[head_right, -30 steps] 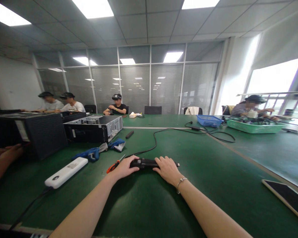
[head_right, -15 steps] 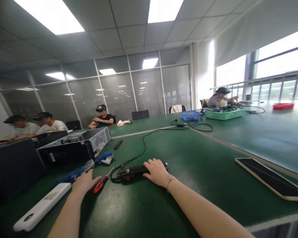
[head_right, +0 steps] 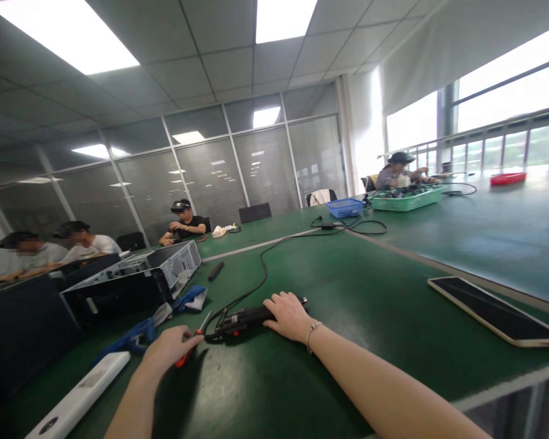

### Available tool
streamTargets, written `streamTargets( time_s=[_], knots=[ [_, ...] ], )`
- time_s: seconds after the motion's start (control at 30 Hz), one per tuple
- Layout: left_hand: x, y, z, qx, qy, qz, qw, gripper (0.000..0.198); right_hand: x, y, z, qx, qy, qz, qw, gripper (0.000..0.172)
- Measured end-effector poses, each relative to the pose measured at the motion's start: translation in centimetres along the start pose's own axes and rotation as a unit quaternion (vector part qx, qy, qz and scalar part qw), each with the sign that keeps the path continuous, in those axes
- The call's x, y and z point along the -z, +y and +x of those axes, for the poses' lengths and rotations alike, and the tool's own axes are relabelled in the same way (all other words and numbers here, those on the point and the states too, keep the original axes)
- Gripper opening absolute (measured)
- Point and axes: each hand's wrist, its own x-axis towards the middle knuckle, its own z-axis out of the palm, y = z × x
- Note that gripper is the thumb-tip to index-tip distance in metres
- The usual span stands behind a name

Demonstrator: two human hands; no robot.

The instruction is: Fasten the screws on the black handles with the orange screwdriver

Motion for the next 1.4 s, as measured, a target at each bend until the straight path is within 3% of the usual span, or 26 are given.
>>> streamTargets(
  time_s=[0.13,0.27,0.37,0.43,0.5,0.57,0.7,0.77,0.87,0.97,1.03,1.1,1.17,1.27,1.4],
  knots=[
    [-0.2,1.3,-0.6,-0.046,-0.020,0.025,0.998,0.020,0.0,0.0,0.0,-0.001,0.006,0.011,1.000,0.039],
    [0.4,-0.1,-0.2,-0.057,-0.018,-0.007,0.998,0.017,-0.1,0.1,0.0,-0.003,0.025,0.023,0.999,0.045],
    [1.7,-1.7,0.1,-0.051,0.039,-0.081,0.995,0.023,0.3,-0.2,0.0,-0.006,0.093,0.057,0.994,0.056],
    [2.3,-1.7,0.0,-0.048,0.082,-0.158,0.983,0.028,1.0,-0.7,-0.1,0.005,0.152,0.079,0.985,0.060],
    [2.3,-0.1,-0.5,-0.080,0.100,-0.270,0.954,0.036,2.0,-1.7,-0.2,0.042,0.189,0.076,0.978,0.060],
    [1.7,2.8,-1.3,-0.164,0.086,-0.350,0.918,0.040,2.8,-2.9,-0.3,0.108,0.198,0.046,0.973,0.055],
    [0.0,9.0,-3.3,-0.363,0.122,-0.327,0.864,0.021,3.5,-4.9,-0.5,0.233,0.180,-0.039,0.955,0.040],
    [-0.8,10.7,-4.0,-0.370,0.147,-0.343,0.850,0.018,3.5,-5.1,-0.5,0.245,0.178,-0.057,0.951,0.036],
    [-1.7,11.5,-4.3,-0.359,0.153,-0.406,0.826,0.020,3.5,-4.7,-0.5,0.224,0.174,-0.054,0.958,0.035],
    [-2.2,11.3,-3.9,-0.350,0.128,-0.481,0.793,0.046,3.7,-3.8,-0.3,0.197,0.155,-0.028,0.968,0.036],
    [-2.2,10.8,-3.6,-0.361,0.145,-0.434,0.813,0.054,4.0,-3.0,-0.3,0.159,0.158,-0.001,0.974,0.036],
    [-2.3,10.2,-3.2,-0.374,0.175,-0.305,0.858,0.053,4.1,-2.2,-0.3,0.106,0.175,0.025,0.979,0.036],
    [-2.6,9.7,-2.7,-0.412,0.156,-0.168,0.882,0.052,4.2,-1.3,-0.3,0.057,0.194,0.041,0.979,0.036],
    [-3.4,9.2,-1.9,-0.410,0.144,-0.086,0.896,0.053,4.0,-0.3,-0.5,0.017,0.226,0.065,0.972,0.035],
    [-3.9,9.1,-1.4,-0.407,0.160,-0.078,0.896,0.051,3.7,-0.4,-0.3,0.014,0.283,0.152,0.947,0.032]
  ],
)
